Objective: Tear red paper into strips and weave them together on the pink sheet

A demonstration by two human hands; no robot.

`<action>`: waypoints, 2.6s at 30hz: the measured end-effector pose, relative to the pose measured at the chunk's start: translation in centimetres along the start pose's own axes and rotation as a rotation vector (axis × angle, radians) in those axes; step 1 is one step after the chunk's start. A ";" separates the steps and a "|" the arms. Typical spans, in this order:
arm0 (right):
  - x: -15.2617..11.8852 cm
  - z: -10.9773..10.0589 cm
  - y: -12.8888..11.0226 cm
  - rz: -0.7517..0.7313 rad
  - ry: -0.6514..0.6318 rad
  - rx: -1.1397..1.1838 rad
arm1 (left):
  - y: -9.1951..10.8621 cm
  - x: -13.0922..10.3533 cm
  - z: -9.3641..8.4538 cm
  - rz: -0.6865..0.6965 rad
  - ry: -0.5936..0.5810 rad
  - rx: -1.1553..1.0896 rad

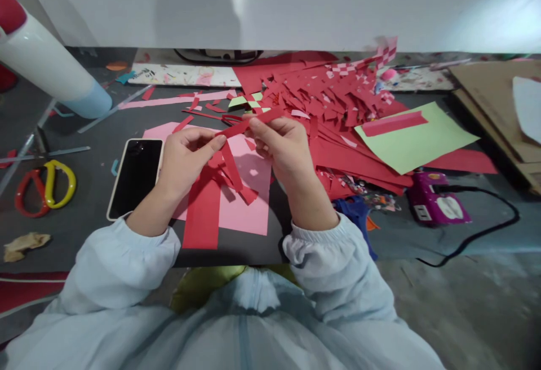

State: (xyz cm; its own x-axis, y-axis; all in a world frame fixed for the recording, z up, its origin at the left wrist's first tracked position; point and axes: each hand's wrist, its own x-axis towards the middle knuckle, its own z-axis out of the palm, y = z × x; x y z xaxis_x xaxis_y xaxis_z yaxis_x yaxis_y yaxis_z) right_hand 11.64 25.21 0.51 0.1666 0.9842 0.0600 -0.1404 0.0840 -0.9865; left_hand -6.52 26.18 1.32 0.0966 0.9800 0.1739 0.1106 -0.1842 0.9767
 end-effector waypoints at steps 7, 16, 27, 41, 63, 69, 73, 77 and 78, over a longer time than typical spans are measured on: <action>2.6 -4.2 1.2 -0.278 0.271 -0.223 | -0.4 0.6 -0.1 0.021 0.166 -0.079; 2.1 -3.7 1.1 -0.140 0.340 -0.940 | -0.3 0.8 -0.1 -0.028 0.181 -0.095; 2.1 -1.7 2.4 -0.285 0.019 -1.135 | -0.1 0.8 -0.1 -0.006 0.194 -0.065; 2.5 -1.3 3.5 -0.342 -0.125 -1.053 | -0.8 0.8 -0.2 0.018 0.146 -0.015; 1.7 -0.9 1.1 -0.224 -0.166 -0.213 | -0.4 0.3 -0.2 0.208 -0.078 -0.101; 1.4 -0.7 1.1 -0.130 -0.240 -0.223 | -0.6 0.5 -0.3 0.245 0.019 -0.051; 1.3 -0.5 1.2 -0.050 -0.343 -0.183 | -0.4 0.3 -0.4 0.270 0.035 -0.047; 1.3 -0.4 1.0 -0.097 -0.305 -0.117 | 0.1 0.0 -0.5 0.343 -0.078 0.002; 1.3 -0.4 0.9 -0.104 -0.308 -0.113 | 0.3 -0.1 -0.5 0.380 -0.124 0.011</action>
State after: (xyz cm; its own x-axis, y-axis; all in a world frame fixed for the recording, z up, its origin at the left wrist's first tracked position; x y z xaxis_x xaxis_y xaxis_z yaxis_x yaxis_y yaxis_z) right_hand 12.14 26.50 -0.31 -0.1305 0.9736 0.1875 -0.0260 0.1857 -0.9823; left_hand -7.00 26.04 1.62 0.2511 0.8258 0.5050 0.0548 -0.5330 0.8443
